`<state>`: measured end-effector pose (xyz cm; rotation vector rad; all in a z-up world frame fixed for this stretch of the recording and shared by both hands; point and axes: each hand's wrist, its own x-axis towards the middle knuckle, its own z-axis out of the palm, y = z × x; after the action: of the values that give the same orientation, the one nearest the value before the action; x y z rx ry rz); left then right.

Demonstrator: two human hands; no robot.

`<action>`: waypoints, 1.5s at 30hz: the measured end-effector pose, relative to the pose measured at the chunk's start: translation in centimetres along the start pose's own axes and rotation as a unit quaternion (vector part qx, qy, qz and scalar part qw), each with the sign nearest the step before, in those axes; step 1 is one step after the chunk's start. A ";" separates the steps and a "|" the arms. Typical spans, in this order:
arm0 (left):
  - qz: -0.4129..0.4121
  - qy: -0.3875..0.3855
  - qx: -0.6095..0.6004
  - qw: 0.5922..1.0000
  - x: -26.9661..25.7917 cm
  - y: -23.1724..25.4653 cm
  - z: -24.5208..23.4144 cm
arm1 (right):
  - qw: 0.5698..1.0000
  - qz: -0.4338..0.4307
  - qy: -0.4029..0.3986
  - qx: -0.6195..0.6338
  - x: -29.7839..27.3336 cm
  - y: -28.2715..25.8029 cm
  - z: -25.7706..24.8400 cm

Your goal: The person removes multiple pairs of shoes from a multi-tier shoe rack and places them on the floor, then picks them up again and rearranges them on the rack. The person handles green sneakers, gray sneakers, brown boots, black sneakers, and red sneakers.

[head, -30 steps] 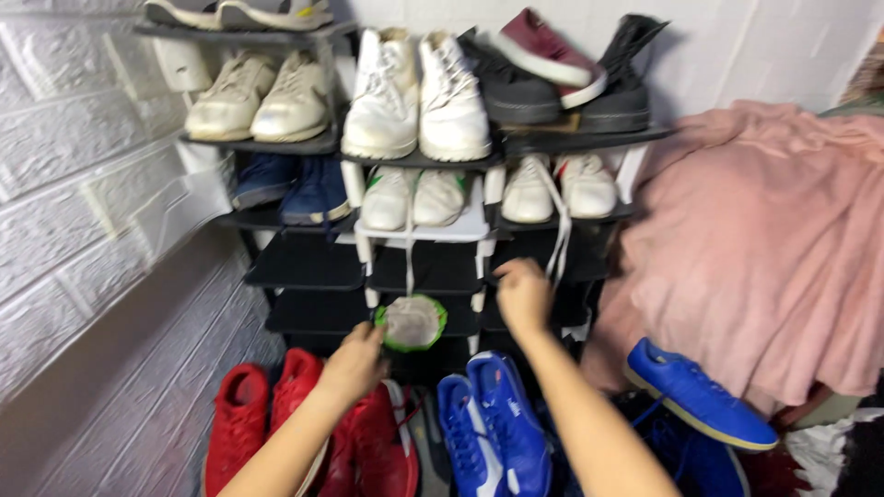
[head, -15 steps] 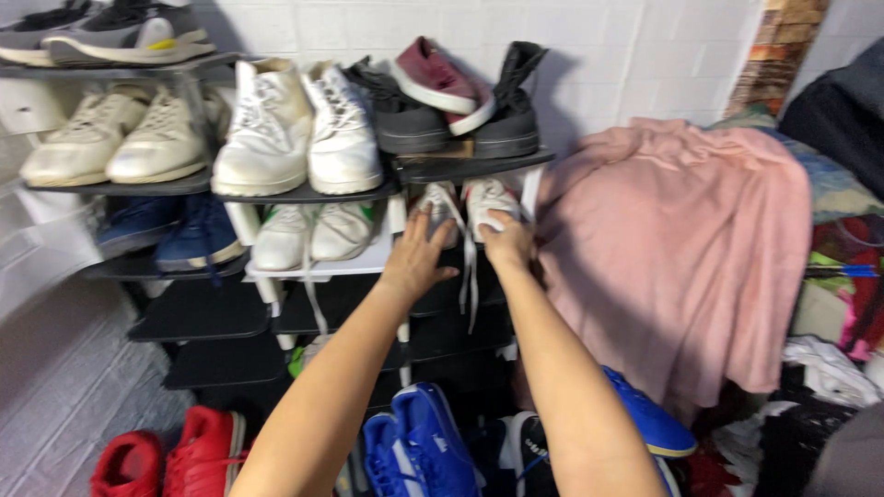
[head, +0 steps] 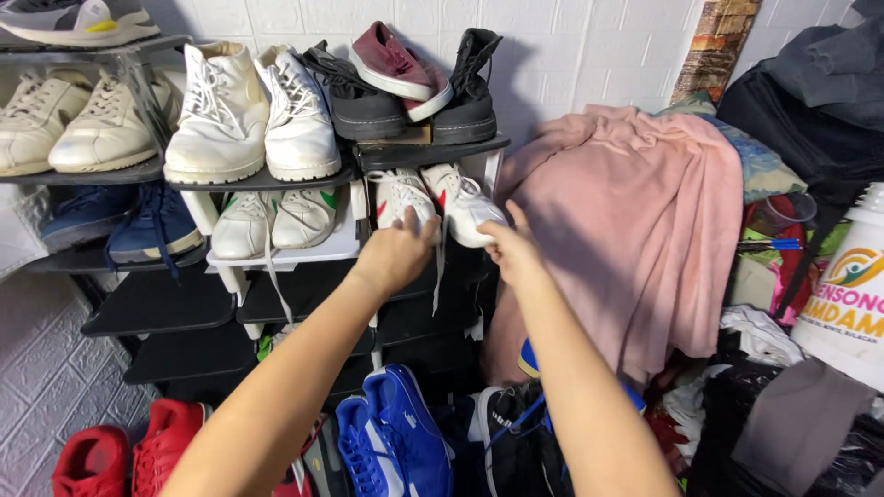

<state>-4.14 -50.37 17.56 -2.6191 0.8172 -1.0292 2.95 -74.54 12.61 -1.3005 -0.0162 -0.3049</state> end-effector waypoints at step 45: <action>0.108 -0.066 -0.107 0.986 -22.3 25.9 17.6 | 0.942 0.301 0.113 -0.099 -16.6 29.9 -26.8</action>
<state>-16.47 -59.15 -17.76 -2.6598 1.2070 -0.7386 -10.38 -89.51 -26.00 -1.3953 0.6121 0.0765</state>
